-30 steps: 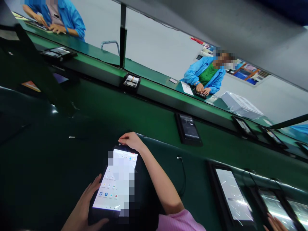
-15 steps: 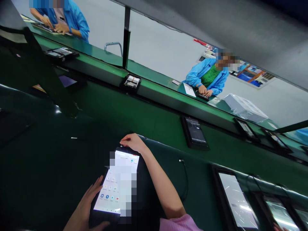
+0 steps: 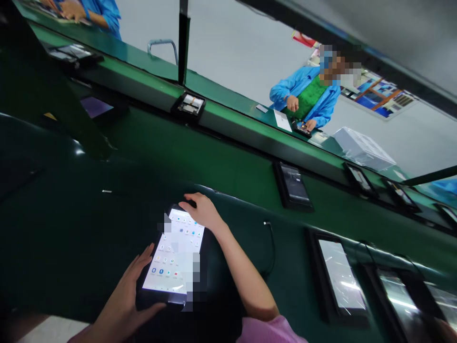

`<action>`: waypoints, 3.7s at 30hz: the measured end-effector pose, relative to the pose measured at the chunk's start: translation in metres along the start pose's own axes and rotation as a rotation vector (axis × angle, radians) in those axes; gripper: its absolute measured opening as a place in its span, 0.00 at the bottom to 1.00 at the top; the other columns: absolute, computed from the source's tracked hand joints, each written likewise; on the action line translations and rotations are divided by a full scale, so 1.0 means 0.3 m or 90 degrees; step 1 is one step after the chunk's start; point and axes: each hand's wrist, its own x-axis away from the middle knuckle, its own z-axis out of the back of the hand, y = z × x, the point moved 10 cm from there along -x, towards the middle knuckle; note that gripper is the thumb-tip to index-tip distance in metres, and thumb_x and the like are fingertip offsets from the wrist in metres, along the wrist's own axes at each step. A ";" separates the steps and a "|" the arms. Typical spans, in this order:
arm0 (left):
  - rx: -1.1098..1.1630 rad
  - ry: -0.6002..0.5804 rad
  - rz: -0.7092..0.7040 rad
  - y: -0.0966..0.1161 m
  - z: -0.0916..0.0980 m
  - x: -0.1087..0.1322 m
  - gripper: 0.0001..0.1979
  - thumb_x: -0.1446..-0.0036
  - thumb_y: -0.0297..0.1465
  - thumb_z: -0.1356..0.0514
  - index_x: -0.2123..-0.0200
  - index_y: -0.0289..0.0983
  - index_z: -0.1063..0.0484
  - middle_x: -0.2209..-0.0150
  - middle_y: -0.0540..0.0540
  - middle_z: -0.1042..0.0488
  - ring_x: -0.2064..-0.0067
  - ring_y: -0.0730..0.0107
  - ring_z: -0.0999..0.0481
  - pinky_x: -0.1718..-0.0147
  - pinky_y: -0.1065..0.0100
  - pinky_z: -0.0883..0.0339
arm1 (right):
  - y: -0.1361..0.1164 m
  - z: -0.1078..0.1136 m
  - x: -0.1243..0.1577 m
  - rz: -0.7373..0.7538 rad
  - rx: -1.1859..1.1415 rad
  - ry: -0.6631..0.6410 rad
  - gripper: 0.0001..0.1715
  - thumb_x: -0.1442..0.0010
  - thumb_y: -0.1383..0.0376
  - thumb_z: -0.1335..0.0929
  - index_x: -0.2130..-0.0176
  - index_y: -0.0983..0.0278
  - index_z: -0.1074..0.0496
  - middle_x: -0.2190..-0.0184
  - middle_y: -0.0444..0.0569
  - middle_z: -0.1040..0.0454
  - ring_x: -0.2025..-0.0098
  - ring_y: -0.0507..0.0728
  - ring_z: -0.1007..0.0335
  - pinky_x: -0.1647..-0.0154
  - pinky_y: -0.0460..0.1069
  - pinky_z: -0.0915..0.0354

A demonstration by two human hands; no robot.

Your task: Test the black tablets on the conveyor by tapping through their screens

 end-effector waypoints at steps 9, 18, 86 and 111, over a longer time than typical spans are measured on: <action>-0.024 -0.031 0.018 -0.001 -0.023 -0.009 0.39 0.45 0.50 0.39 0.39 0.32 0.46 0.39 0.21 0.35 0.40 0.35 0.29 0.50 0.36 0.28 | -0.033 -0.175 0.521 0.052 0.145 0.123 0.71 0.44 0.58 0.24 0.28 0.62 0.77 0.27 0.64 0.69 0.27 0.76 0.80 0.35 0.81 0.58; -0.031 -0.045 0.032 -0.009 -0.033 0.006 0.40 0.44 0.50 0.40 0.38 0.33 0.47 0.37 0.23 0.36 0.40 0.37 0.30 0.48 0.39 0.27 | -0.006 -0.067 0.536 0.039 0.024 0.217 0.50 0.33 0.61 0.34 0.27 0.62 0.68 0.27 0.59 0.62 0.26 0.69 0.74 0.35 0.73 0.46; 0.060 -0.113 0.071 0.005 -0.030 0.009 0.46 0.42 0.42 0.38 0.29 0.44 0.62 0.27 0.55 0.58 0.28 0.63 0.50 0.34 0.54 0.47 | -0.084 -0.001 0.627 0.188 -0.052 0.403 0.23 0.28 0.65 0.38 0.76 0.63 0.34 0.87 0.37 0.39 0.84 0.46 0.40 0.73 0.44 0.25; 0.013 -0.131 0.086 0.011 -0.035 0.035 0.30 0.44 0.41 0.38 0.42 0.38 0.43 0.33 0.37 0.39 0.29 0.58 0.46 0.37 0.53 0.40 | -0.121 -0.150 0.337 0.262 0.452 0.017 0.29 0.29 0.54 0.39 0.33 0.60 0.39 0.30 0.56 0.48 0.25 0.66 0.76 0.28 0.67 0.72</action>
